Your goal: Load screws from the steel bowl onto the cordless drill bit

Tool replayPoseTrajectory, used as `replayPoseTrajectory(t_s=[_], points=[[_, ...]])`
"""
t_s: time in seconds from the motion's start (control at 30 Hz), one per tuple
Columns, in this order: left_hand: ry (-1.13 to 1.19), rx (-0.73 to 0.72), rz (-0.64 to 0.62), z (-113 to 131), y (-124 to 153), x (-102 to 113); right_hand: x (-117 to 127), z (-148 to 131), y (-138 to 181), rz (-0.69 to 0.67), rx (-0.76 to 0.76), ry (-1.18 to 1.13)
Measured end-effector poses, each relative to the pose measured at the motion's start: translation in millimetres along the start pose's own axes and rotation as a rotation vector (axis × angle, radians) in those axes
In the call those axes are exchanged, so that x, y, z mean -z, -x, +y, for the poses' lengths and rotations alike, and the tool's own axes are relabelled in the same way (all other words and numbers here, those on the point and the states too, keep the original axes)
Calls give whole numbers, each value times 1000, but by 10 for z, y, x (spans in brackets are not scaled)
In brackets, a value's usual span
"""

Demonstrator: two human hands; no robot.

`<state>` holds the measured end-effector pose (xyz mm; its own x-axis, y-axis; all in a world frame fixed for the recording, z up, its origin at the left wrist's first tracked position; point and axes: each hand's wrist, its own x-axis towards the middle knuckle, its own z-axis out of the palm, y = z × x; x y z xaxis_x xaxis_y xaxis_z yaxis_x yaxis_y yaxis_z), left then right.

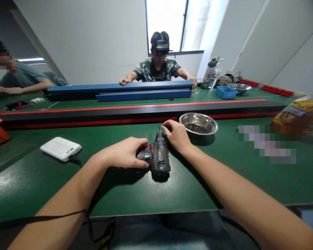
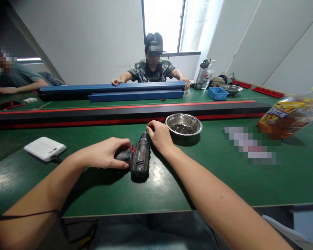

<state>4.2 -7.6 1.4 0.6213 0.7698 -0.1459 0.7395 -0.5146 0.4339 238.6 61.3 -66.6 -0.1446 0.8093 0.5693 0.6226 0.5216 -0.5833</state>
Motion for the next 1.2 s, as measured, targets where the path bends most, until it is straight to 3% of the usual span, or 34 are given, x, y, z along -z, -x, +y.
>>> replayPoseTrajectory(t_s=[0.23, 0.47, 0.67, 1.03, 1.2], points=[[-5, 23, -7, 20, 36, 25, -55, 6, 3, -51, -17, -50], [-11, 18, 5, 56, 52, 28, -50, 21, -46, -25, -169, 20], [-11, 9, 4, 57, 59, 38, -47, 55, -101, -116, -267, -22], [16, 3, -1, 20, 51, 68, -238, 193, -400, -60, -475, -327], [26, 2, -6, -24, 51, 70, -320, 262, -437, -92, -442, -367]])
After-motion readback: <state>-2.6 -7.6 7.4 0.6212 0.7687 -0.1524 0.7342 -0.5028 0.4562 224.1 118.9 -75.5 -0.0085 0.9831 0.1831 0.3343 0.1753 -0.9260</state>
